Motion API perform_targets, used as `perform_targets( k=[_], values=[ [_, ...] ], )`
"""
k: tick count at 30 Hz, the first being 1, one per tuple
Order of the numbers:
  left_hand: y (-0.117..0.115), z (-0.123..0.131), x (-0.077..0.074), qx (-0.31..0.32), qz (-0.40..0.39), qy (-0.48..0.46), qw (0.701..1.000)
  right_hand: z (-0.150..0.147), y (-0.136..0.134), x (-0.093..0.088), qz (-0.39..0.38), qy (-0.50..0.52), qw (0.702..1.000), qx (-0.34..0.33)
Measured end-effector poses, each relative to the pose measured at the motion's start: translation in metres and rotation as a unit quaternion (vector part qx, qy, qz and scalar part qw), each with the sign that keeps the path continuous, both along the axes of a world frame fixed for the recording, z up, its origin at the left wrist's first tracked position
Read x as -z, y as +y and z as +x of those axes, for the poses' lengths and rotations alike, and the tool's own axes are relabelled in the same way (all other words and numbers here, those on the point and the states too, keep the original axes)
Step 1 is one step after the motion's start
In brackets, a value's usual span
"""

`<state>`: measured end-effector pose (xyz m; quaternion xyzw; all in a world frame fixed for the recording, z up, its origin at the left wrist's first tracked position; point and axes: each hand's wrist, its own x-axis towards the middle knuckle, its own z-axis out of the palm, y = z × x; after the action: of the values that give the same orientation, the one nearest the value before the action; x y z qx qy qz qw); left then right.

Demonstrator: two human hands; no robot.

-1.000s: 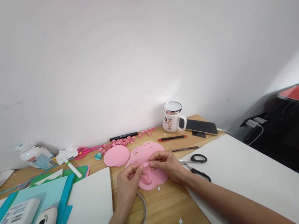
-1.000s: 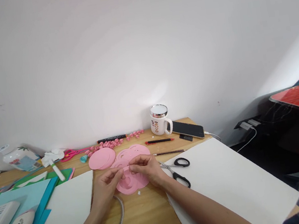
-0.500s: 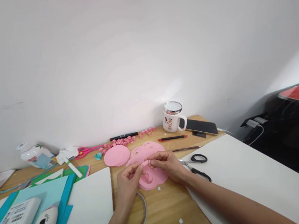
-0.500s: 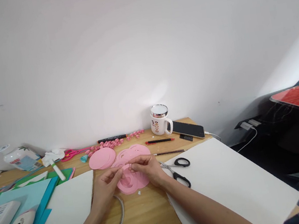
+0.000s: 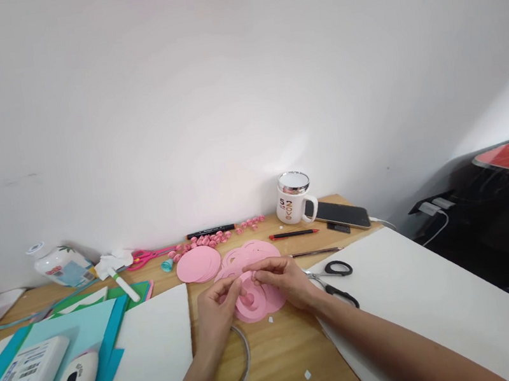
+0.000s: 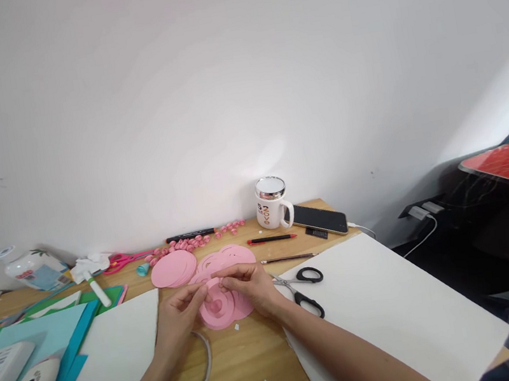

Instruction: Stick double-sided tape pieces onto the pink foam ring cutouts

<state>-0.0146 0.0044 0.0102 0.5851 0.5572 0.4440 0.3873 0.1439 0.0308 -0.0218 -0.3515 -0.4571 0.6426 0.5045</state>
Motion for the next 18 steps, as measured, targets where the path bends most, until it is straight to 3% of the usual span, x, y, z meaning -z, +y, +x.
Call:
perform_targets(
  k=[6, 18],
  values=[
    [-0.0004, 0.0006, 0.0019, 0.024, -0.005, -0.007, 1.000, 0.0002, 0.0007, 0.0028, -0.011, 0.019, 1.000, 0.009],
    [-0.0005, -0.0001, 0.0022, 0.000, -0.003, -0.005, 1.000, -0.0008, 0.0004, 0.0012, -0.013, 0.013, 1.000, 0.002]
  ],
)
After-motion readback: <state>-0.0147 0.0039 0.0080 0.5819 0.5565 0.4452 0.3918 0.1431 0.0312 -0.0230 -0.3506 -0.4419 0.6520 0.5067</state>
